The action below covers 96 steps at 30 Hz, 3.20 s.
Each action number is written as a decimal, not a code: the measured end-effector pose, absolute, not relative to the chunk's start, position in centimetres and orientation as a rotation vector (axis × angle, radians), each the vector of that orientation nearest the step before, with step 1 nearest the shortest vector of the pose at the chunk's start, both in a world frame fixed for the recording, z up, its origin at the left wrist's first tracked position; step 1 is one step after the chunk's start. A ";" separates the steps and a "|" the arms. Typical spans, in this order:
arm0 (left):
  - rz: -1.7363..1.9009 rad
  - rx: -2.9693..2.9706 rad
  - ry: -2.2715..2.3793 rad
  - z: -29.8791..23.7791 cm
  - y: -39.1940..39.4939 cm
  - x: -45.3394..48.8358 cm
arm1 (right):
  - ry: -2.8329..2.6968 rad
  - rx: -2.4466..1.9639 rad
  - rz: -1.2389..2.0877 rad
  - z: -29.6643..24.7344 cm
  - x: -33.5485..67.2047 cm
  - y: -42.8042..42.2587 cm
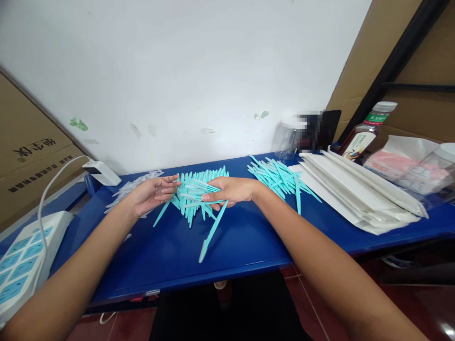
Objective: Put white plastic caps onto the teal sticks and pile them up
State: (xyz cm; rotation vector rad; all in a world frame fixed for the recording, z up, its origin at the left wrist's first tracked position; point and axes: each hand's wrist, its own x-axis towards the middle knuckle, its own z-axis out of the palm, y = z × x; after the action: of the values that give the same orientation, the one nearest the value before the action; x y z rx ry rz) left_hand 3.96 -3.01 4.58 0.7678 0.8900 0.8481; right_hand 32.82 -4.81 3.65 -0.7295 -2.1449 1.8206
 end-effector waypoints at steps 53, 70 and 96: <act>0.822 1.233 0.877 4.3 -4.4 5.3 | -2.122 -0.804 1.817 3.8 32.8 -4.9; 0.847 1.450 0.822 4.1 -5.2 5.8 | -2.141 -0.729 1.827 3.2 32.7 -4.7; 0.831 1.554 0.888 3.0 -4.5 5.4 | -2.220 -0.662 1.865 3.6 32.5 -4.9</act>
State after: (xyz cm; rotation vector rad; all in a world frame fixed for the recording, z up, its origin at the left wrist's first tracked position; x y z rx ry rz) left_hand 5.41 -4.50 3.02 1.5545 0.8879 0.8311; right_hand 32.48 -4.93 3.62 -0.6618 -2.2204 1.8650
